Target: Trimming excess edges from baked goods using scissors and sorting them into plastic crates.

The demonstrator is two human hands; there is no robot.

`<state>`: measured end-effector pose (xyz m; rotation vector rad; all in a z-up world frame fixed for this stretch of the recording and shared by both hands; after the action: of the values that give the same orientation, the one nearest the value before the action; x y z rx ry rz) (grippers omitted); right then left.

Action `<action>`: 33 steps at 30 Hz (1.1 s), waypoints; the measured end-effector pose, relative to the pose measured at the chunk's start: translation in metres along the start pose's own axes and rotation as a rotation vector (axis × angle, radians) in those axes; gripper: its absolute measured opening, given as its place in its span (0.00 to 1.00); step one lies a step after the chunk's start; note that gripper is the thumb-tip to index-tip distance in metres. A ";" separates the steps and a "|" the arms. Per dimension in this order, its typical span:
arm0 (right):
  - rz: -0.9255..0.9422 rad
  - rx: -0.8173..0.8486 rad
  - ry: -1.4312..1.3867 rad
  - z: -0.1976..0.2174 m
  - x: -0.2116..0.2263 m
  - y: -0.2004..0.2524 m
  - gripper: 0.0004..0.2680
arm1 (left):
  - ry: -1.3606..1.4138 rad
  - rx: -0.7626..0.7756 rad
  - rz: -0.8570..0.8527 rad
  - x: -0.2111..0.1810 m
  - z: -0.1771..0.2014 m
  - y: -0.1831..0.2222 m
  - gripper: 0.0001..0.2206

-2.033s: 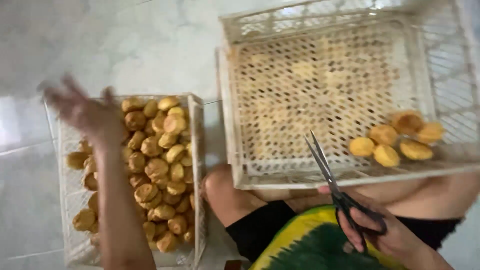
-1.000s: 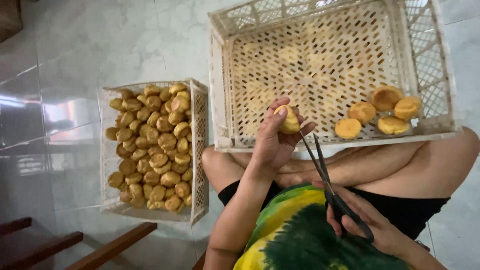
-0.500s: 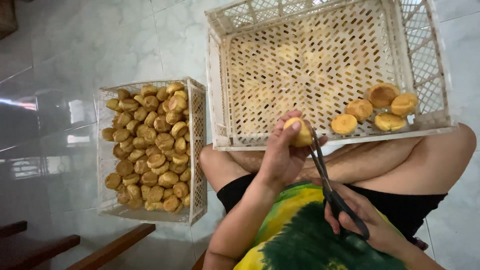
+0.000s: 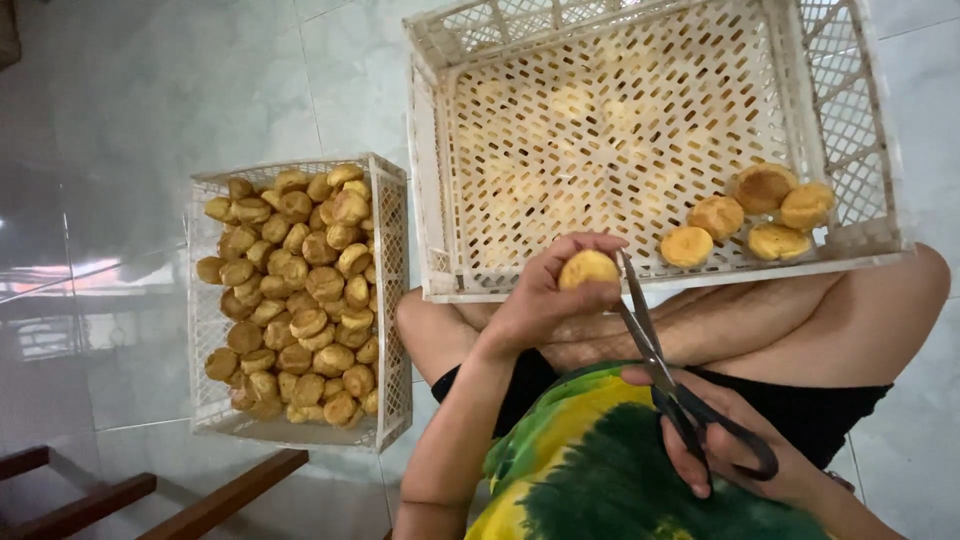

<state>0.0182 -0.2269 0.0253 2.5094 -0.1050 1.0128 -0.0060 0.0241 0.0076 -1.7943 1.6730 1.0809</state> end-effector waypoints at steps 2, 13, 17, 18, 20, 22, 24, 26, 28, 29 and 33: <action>-0.001 0.020 0.001 0.000 0.001 -0.001 0.38 | -0.232 0.174 0.018 -0.004 0.001 0.002 0.21; -0.279 0.008 -0.025 0.011 -0.008 0.002 0.29 | -0.786 0.173 0.311 -0.066 0.035 0.018 0.30; -0.155 -0.053 -0.024 0.028 -0.007 0.019 0.32 | -1.511 -0.961 0.997 -0.149 0.077 0.047 0.20; -0.152 -0.056 -0.025 0.027 -0.003 0.020 0.32 | -1.514 -0.957 0.995 -0.146 0.077 0.045 0.20; -0.041 -0.216 0.033 0.029 0.011 0.018 0.32 | -2.322 -0.773 0.995 -0.146 0.074 0.036 0.48; 0.005 -0.222 0.069 0.032 0.011 0.018 0.31 | -1.642 -1.140 0.809 -0.077 0.064 0.049 0.46; 0.056 -0.226 0.101 0.029 0.013 0.018 0.30 | -0.942 -1.349 0.575 -0.023 0.048 -0.001 0.45; 0.031 -0.275 0.090 0.025 0.015 0.019 0.30 | -1.513 0.158 0.427 0.035 -0.023 -0.114 0.33; 0.081 -0.289 0.074 0.026 0.014 0.025 0.30 | -1.540 0.160 0.401 0.100 -0.022 -0.146 0.35; 0.123 -0.300 0.055 0.027 0.012 0.028 0.30 | -1.563 0.160 0.381 0.134 -0.021 -0.162 0.36; 0.151 -0.375 0.047 0.040 0.002 0.042 0.29 | -1.636 0.330 0.539 0.121 -0.022 -0.159 0.24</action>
<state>0.0360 -0.2816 0.0163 2.1596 -0.4346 1.0033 0.1482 -0.0417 -0.1035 0.0964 1.0164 1.5977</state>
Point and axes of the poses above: each hand's wrist, its own y-axis away from the middle knuckle, its own z-axis out of the back of the hand, x = y × z, the point moved 2 cm from there along -y, towards the middle knuckle, and after that the axes turned 5 degrees about y, right-handed, at the moved point
